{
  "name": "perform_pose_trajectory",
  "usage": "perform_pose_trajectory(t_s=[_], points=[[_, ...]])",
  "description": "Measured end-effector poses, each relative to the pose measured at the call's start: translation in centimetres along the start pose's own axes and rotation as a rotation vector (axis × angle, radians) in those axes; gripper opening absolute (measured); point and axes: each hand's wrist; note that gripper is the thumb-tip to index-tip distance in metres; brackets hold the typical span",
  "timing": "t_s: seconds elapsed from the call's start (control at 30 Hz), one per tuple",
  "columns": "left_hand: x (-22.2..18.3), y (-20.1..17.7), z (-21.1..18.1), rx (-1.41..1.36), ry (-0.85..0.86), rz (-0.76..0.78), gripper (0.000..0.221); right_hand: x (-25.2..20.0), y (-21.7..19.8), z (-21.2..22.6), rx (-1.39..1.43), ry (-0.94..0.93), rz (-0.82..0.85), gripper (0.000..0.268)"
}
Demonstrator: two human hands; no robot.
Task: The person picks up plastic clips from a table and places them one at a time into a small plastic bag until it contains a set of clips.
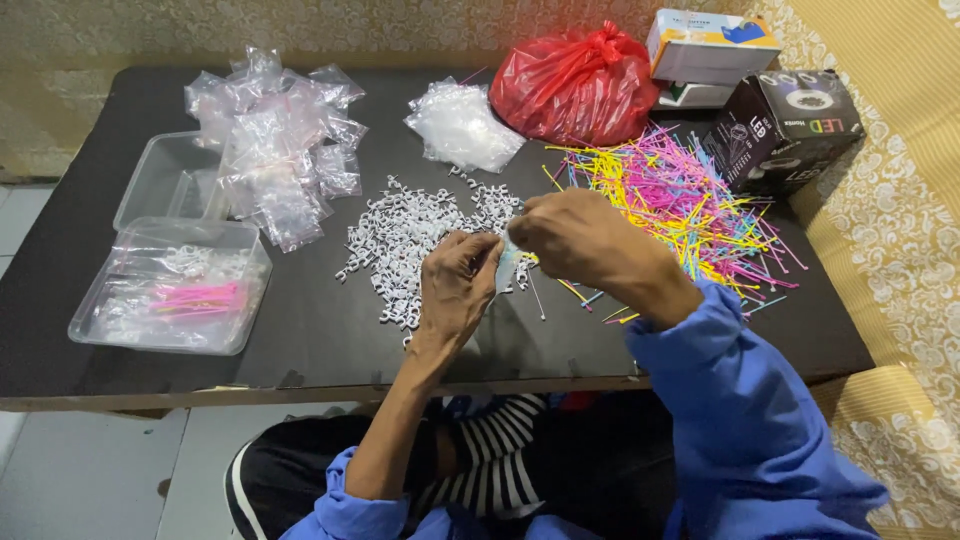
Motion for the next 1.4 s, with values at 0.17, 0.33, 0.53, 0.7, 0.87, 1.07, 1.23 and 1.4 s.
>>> perform_pose_trajectory(t_s=[0.17, 0.33, 0.53, 0.7, 0.87, 1.07, 1.23, 1.4], points=[[0.3, -0.2, -0.4, 0.009, 0.015, -0.026, 0.009, 0.0, -1.7, 1.5, 0.363, -0.06, -0.079, 0.017], [0.6, -0.4, 1.2, 0.006, 0.003, -0.036, 0.007, -1.0, -0.9, -2.0, 0.619, -0.032, -0.252, 0.018], [1.0, -1.7, 0.7, 0.047, -0.016, -0.078, 0.006, 0.1, 10.8, -16.4, 0.221, 0.412, -0.227, 0.022], [0.9, -1.5, 1.0, 0.076, -0.048, -0.037, 0.007, 3.3, 18.3, -21.3, 0.161, 0.666, -0.139, 0.024], [0.8, -1.5, 2.1, 0.095, -0.04, -0.038, 0.006, 4.0, 18.0, -20.3, 0.235, 0.765, -0.184, 0.026], [1.1, -1.5, 2.3, 0.116, -0.036, -0.041, 0.005, 1.4, 16.3, -20.4, 0.497, 0.725, -0.376, 0.024], [1.1, -1.4, 2.0, 0.11, -0.015, -0.053, 0.005, 1.2, 16.2, -21.5, 0.564, 0.673, -0.517, 0.024], [1.3, -1.5, 1.5, 0.092, -0.021, -0.053, 0.005, 4.7, 18.3, -23.0, 0.398, 0.853, -0.453, 0.018]])
Point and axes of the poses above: each hand's wrist, its own x-axis towards the middle knuckle, its own y-axis out of the palm, z = x × y, and after that the axes turned 10 degrees about x, right-handed
